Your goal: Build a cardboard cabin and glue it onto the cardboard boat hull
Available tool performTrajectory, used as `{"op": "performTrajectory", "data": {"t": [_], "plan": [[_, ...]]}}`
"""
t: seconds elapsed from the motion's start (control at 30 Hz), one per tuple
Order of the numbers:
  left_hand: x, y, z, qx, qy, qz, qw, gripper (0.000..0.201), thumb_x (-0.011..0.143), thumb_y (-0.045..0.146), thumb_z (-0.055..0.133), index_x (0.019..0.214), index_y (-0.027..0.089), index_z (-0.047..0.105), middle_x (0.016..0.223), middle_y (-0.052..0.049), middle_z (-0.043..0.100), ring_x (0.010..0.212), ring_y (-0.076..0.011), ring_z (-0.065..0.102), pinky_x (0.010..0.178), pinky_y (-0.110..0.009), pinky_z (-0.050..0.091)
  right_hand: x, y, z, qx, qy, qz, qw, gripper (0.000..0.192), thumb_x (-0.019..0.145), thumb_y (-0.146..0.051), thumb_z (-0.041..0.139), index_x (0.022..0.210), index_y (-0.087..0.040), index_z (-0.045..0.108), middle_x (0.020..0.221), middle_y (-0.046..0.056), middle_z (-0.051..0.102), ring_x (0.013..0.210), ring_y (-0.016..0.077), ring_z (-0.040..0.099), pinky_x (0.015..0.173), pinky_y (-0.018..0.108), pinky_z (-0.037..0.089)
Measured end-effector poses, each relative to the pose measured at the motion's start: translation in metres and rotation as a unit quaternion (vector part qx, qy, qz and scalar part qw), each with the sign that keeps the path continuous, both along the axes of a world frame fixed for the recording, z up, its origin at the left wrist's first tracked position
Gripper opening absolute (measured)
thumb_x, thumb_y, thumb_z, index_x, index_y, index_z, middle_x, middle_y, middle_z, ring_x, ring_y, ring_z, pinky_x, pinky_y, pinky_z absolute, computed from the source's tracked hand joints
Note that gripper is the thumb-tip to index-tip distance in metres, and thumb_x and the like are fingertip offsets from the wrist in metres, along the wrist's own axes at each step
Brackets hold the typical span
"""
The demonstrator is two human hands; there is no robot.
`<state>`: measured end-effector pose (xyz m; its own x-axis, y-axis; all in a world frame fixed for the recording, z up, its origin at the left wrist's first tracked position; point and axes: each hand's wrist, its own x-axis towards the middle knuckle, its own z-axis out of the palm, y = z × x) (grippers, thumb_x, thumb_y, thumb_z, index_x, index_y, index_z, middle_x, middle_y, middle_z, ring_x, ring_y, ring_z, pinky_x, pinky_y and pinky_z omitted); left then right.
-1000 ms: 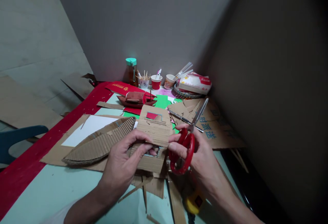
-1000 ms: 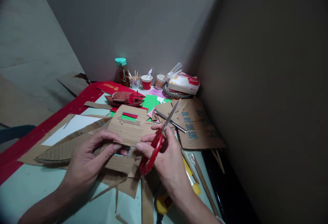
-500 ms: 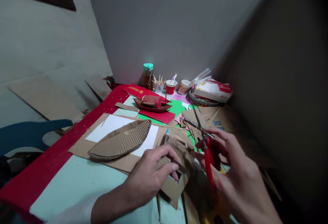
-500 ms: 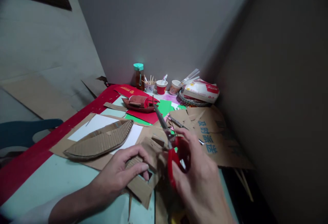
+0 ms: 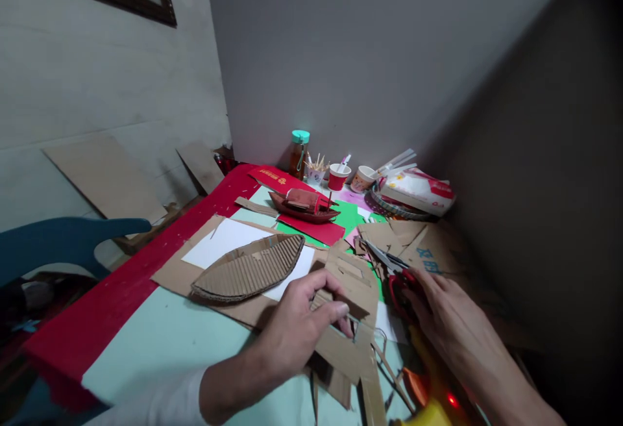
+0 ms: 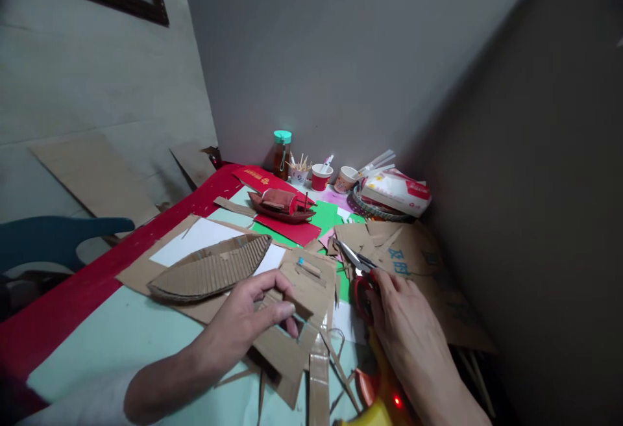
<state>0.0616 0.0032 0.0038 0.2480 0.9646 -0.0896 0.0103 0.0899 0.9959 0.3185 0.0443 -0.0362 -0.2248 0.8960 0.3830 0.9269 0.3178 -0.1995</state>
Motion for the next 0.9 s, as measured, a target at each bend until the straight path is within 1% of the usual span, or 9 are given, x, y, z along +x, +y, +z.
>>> {"op": "performTrajectory", "data": {"t": [0.1,0.2,0.3,0.4,0.5,0.6,0.7,0.77,0.9], "plan": [[-0.002,0.002,0.000,0.005,-0.022,0.033,0.999,0.007,0.083,0.029,0.058,0.084,0.023,0.055,0.066,0.000,0.072,0.075,-0.0208,0.066,0.082,-0.035,0.047,-0.014,-0.014,0.022,0.033,0.037,0.032,0.998,0.025,0.098,-0.037,0.047,0.105,-0.021,0.066,0.105,0.013,0.072,0.090,0.0296,0.069,0.073,0.040,0.056],[-0.003,0.002,-0.003,0.013,-0.033,0.052,0.998,0.007,0.085,0.029,0.058,0.086,0.023,0.055,0.067,0.000,0.071,0.076,-0.0204,0.065,0.082,-0.034,0.046,-0.041,-0.035,0.043,0.037,0.141,0.130,0.981,0.020,0.096,-0.039,0.062,0.112,-0.026,0.063,0.101,0.005,0.070,0.085,0.0219,0.069,0.067,0.030,0.055],[0.000,0.001,-0.003,0.023,-0.033,0.040,0.998,0.008,0.083,0.029,0.062,0.085,0.022,0.058,0.068,0.001,0.066,0.075,-0.0192,0.061,0.078,-0.032,0.046,-0.070,-0.048,0.046,0.065,0.176,0.204,0.961,0.017,0.092,-0.025,0.068,0.108,-0.024,0.063,0.098,0.005,0.066,0.089,0.0220,0.064,0.073,0.031,0.053],[0.002,0.000,-0.003,0.037,-0.024,0.024,0.999,0.007,0.082,0.027,0.063,0.081,0.021,0.060,0.073,0.002,0.062,0.075,-0.0177,0.058,0.077,-0.030,0.045,-0.085,-0.052,0.036,0.071,0.254,0.204,0.943,0.016,0.091,-0.009,0.063,0.099,-0.023,0.064,0.091,0.004,0.065,0.085,0.0202,0.061,0.073,0.032,0.050],[0.003,-0.002,-0.003,0.048,-0.016,0.017,0.999,0.005,0.084,0.025,0.062,0.082,0.021,0.062,0.078,0.002,0.062,0.078,-0.0174,0.058,0.078,-0.029,0.045,-0.087,-0.052,0.030,0.054,0.291,0.184,0.937,0.016,0.092,-0.008,0.058,0.095,-0.023,0.061,0.093,0.003,0.066,0.089,0.0199,0.062,0.077,0.033,0.051],[0.000,-0.003,-0.003,0.066,0.022,0.021,0.997,0.010,0.087,0.028,0.061,0.094,0.023,0.065,0.093,0.000,0.067,0.090,-0.0199,0.062,0.084,-0.031,0.044,-0.080,-0.055,0.033,0.029,0.342,0.151,0.927,0.016,0.094,-0.009,0.054,0.093,-0.025,0.054,0.104,0.003,0.068,0.096,0.0194,0.067,0.084,0.035,0.054],[-0.002,-0.004,-0.001,0.092,0.056,0.031,0.994,0.019,0.088,0.027,0.059,0.107,0.026,0.064,0.109,-0.002,0.067,0.103,-0.0215,0.061,0.089,-0.031,0.044,-0.072,-0.062,0.040,0.019,0.383,0.123,0.915,0.018,0.095,-0.009,0.053,0.095,-0.027,0.052,0.105,0.002,0.068,0.087,0.0161,0.069,0.080,0.032,0.057],[-0.002,-0.004,0.000,0.093,0.056,0.027,0.994,0.021,0.087,0.025,0.058,0.108,0.027,0.063,0.111,-0.002,0.066,0.101,-0.0209,0.061,0.088,-0.031,0.045,-0.067,-0.065,0.045,0.035,0.366,0.115,0.923,0.021,0.093,-0.007,0.055,0.100,-0.027,0.056,0.096,0.000,0.067,0.077,0.0146,0.067,0.073,0.029,0.055],[0.000,-0.004,-0.001,0.108,0.077,0.029,0.991,0.021,0.087,0.025,0.058,0.107,0.027,0.063,0.106,-0.002,0.067,0.096,-0.0217,0.062,0.085,-0.033,0.047,-0.062,-0.067,0.052,0.128,0.236,0.145,0.952,0.026,0.089,-0.002,0.054,0.104,-0.023,0.058,0.086,0.001,0.064,0.073,0.0150,0.060,0.069,0.029,0.050]]}}
